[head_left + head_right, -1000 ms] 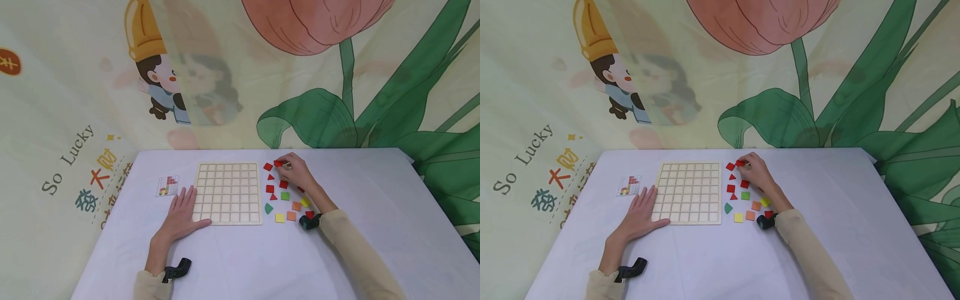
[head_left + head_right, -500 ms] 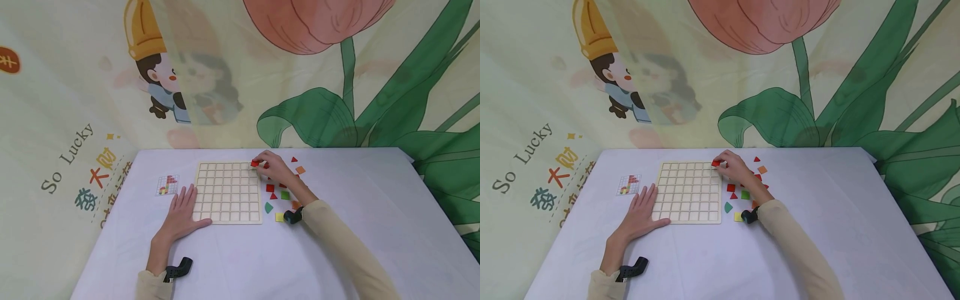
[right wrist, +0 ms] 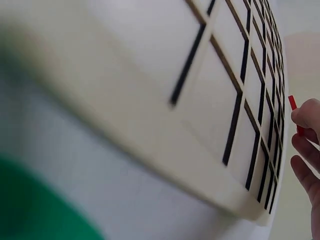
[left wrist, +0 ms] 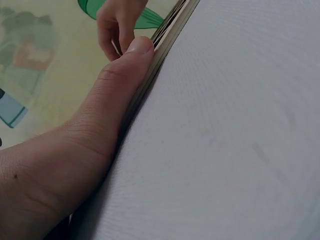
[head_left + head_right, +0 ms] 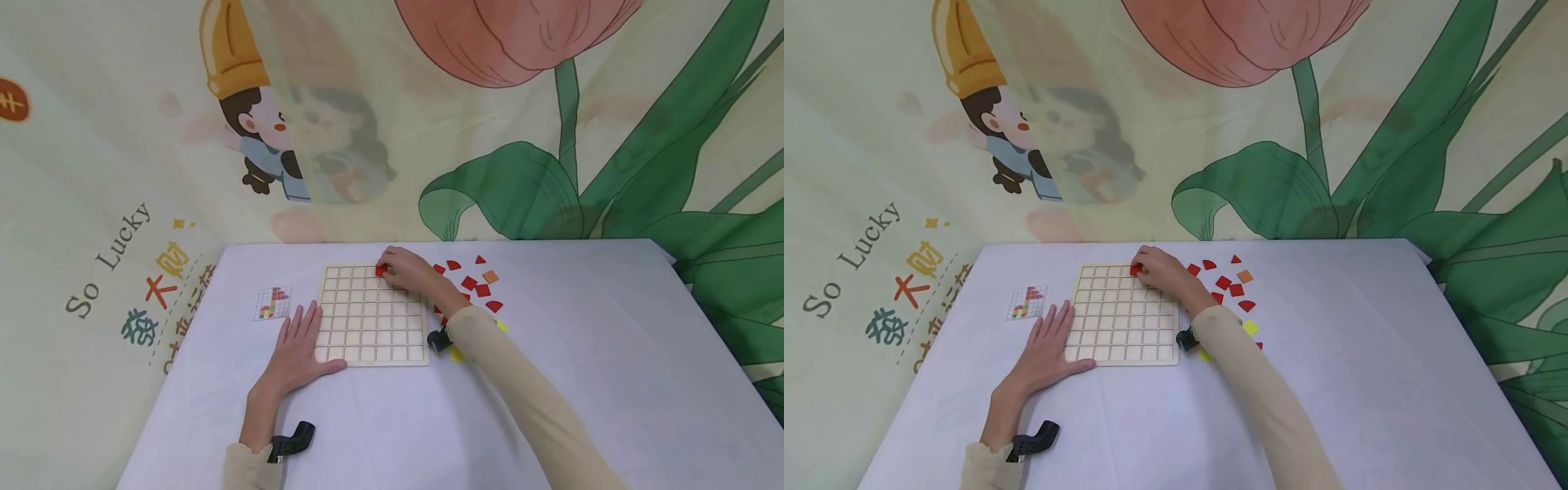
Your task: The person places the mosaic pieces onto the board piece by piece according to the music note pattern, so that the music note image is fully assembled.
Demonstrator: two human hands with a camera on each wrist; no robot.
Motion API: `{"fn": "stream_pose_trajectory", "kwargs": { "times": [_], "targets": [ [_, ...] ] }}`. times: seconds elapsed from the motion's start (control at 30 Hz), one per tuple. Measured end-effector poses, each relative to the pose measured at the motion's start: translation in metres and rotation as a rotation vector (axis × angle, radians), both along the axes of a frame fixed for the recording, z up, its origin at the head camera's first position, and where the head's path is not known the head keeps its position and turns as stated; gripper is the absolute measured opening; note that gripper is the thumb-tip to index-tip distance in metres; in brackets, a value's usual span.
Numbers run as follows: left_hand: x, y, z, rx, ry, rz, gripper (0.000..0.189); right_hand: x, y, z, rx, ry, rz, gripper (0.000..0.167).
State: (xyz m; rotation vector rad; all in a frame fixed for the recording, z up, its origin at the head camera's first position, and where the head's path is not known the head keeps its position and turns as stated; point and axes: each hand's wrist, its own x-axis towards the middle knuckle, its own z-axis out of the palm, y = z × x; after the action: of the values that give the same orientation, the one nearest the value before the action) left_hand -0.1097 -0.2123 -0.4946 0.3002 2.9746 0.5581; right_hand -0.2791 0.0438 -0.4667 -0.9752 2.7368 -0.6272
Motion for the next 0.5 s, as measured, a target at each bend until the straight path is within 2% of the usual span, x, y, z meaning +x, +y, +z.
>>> {"fn": "stream_pose_trajectory", "kwargs": {
  "times": [0.3, 0.5],
  "targets": [
    [-0.001, 0.001, -0.002, -0.005, 0.008, -0.006, 0.120, -0.010, -0.010, -0.006, -0.016, -0.010, 0.017, 0.027],
    [-0.001, -0.001, -0.001, -0.002, 0.012, -0.006, 0.120, -0.010, -0.018, -0.006, 0.028, 0.013, 0.057, 0.027]
  ]
}}
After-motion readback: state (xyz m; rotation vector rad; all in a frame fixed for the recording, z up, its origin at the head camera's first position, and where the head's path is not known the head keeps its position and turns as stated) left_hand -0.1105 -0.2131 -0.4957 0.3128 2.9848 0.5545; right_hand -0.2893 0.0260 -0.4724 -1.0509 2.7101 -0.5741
